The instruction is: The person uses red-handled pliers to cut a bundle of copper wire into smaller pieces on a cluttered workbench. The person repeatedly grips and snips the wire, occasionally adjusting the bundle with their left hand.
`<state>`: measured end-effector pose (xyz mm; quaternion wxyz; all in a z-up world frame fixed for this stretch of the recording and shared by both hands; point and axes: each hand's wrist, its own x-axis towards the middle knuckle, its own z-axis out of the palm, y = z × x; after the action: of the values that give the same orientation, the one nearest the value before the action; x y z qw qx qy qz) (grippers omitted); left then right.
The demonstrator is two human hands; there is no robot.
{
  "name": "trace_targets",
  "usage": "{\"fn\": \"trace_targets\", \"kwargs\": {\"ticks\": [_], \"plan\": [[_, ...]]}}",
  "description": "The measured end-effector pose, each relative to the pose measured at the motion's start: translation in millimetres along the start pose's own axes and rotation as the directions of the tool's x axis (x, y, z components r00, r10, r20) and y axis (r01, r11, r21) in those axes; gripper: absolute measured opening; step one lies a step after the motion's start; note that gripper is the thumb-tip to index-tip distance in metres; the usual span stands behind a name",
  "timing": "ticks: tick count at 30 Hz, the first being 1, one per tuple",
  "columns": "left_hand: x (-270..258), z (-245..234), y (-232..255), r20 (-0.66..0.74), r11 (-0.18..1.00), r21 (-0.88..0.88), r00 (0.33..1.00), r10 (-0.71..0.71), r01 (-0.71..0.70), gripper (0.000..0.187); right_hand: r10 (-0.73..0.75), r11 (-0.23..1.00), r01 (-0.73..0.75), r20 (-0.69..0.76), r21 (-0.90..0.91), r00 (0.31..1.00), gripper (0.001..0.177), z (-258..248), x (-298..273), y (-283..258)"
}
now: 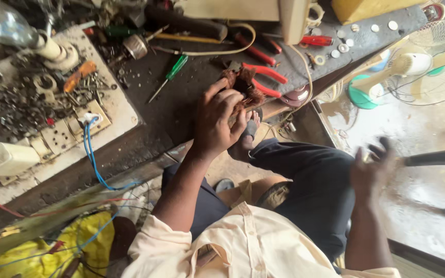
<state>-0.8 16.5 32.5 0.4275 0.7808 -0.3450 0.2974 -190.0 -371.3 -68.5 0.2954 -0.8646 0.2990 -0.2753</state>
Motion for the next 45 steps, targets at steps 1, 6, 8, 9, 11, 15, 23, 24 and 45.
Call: {"fn": "trace_targets", "kwargs": {"ticks": [1, 6, 8, 9, 11, 15, 23, 24, 45], "plan": [[1, -1, 0, -0.001, 1.000, -0.002, 1.000, 0.006, -0.006, 0.029, -0.034, 0.999, 0.035, 0.090, -0.002, 0.995, 0.065, 6, -5, -26], [3, 0, 1, -0.012, 0.999, 0.017, 0.999, 0.030, -0.030, 0.029, -0.600, 0.799, 0.579, 0.160, 0.159, 0.784, 0.068, 49, 11, -149], [2, 1, 2, -0.010, 0.999, 0.042, 0.999, 0.031, -0.030, 0.030, -0.707, 0.705, 0.676, 0.136, 0.215, 0.694, 0.067, 64, 25, -185], [1, 0, 3, -0.008, 0.998, 0.048, 1.000, 0.030, -0.030, 0.030, -0.733, 0.679, 0.707, 0.139, 0.196, 0.666, 0.067, 74, 32, -201], [1, 1, 3, -0.002, 0.998, 0.055, 0.999, 0.033, -0.033, 0.030, -0.780, 0.626, 0.765, 0.143, 0.152, 0.610, 0.068, 93, 44, -224], [3, 1, 7, 0.000, 0.998, 0.067, 1.000, 0.018, -0.018, 0.031, -0.769, 0.607, 0.794, 0.254, 0.008, 0.586, 0.066, 111, 53, -240], [5, 5, 5, -0.012, 0.995, 0.087, 0.998, 0.056, -0.055, 0.032, -0.742, 0.591, 0.797, 0.305, -0.123, 0.597, 0.057, 101, 53, -232], [5, 7, 6, -0.003, 0.993, 0.104, 0.999, 0.053, -0.053, 0.032, -0.737, 0.596, 0.794, 0.309, -0.120, 0.601, 0.055, 95, 52, -230], [15, -6, -8, 0.172, 0.985, 0.163, 0.985, 0.022, -0.050, 0.029, -0.494, 0.694, 0.043, 0.432, 0.719, 0.755, 0.053, 79, -21, -150]]}}
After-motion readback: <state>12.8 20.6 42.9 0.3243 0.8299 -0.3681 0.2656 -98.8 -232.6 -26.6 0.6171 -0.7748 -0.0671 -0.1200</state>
